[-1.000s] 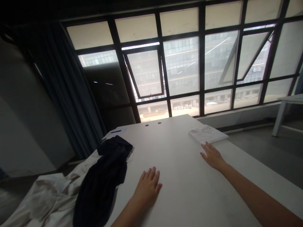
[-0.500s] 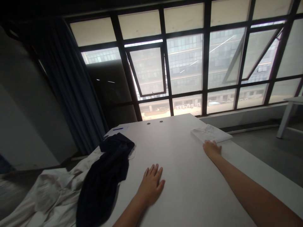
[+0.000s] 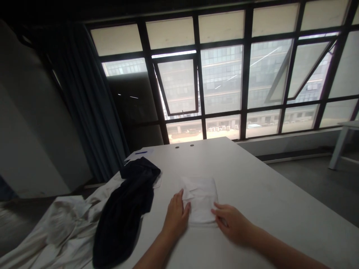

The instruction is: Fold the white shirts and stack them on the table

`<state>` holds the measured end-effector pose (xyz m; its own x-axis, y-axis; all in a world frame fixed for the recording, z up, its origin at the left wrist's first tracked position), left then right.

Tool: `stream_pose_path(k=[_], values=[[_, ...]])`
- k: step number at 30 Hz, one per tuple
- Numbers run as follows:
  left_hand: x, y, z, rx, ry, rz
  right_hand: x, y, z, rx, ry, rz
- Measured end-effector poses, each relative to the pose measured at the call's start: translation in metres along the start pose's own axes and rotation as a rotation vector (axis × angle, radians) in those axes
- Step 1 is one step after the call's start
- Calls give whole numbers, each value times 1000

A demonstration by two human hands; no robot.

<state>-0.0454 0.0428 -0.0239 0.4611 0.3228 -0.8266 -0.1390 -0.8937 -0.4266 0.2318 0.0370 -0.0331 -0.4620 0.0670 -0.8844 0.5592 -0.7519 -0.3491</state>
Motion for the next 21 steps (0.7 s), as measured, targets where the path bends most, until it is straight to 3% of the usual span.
stream_pose_path(k=[3,6,9,12,15,17,19,21], values=[[-7,4,3,-13,58,-53,4,4,15,-88,-129,-61],[-13,8,-2,43,77,-81,-2,-6,7,-64,-142,-135],[-19,13,-20,206,103,-51,-13,-14,-7,12,-52,-162],[-25,21,-43,455,138,95,-26,-12,-16,76,-3,-225],[-30,26,-60,654,149,223,-30,-7,-9,-142,-112,-238],[-33,27,-66,709,140,260,-25,-4,3,-315,-172,-216],[-35,25,-69,723,109,284,-16,-4,15,-359,-184,-205],[-34,24,-68,729,60,293,-7,-5,22,-310,-189,-205]])
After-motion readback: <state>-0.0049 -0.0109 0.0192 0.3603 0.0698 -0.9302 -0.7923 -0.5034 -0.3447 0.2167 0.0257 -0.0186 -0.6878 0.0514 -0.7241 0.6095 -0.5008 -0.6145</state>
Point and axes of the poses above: each hand's wrist, its own y-axis away from the middle knuckle, its own x-axis out of the palm, z = x × y, the point moved 1 cm from there along -y, towards the middle knuckle, and after that the axes turned 2 degrees about -y, right-handed, at the moved point
